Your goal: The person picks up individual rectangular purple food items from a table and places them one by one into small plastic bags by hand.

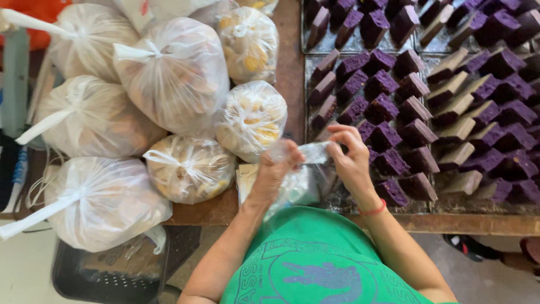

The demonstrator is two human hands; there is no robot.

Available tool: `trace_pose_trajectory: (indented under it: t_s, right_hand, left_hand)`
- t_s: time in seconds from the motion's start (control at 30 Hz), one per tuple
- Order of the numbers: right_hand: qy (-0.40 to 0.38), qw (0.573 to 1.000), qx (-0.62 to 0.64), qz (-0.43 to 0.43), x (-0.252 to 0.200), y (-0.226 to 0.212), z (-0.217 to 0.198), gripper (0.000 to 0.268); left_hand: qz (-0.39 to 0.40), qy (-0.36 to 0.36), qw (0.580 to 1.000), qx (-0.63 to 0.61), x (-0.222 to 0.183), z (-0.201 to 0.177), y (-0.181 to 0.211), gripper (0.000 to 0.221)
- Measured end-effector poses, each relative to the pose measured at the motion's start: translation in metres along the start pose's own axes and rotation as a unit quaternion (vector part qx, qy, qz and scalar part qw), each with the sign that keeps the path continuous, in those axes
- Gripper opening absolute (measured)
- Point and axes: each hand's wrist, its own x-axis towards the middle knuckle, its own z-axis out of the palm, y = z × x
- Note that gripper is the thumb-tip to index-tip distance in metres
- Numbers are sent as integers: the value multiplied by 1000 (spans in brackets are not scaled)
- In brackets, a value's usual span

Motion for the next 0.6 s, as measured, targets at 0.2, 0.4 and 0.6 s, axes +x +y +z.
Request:
trace_pose_trajectory:
  t_s: [0.2, 0.4, 0.6]
  right_hand:
    - [-72, 996, -53, 3, 92, 63, 18, 42]
    - [-61, 944, -315, -80, 169, 122, 39, 70]
    - [-85, 924, -373, 4, 178, 108, 47, 68]
  left_hand:
    - [72, 66, 993, 61, 11, -1, 45, 20]
    - [191, 63, 887, 417, 23, -17, 55, 41]
    - [220, 44, 834, 504, 32, -41, 9, 51]
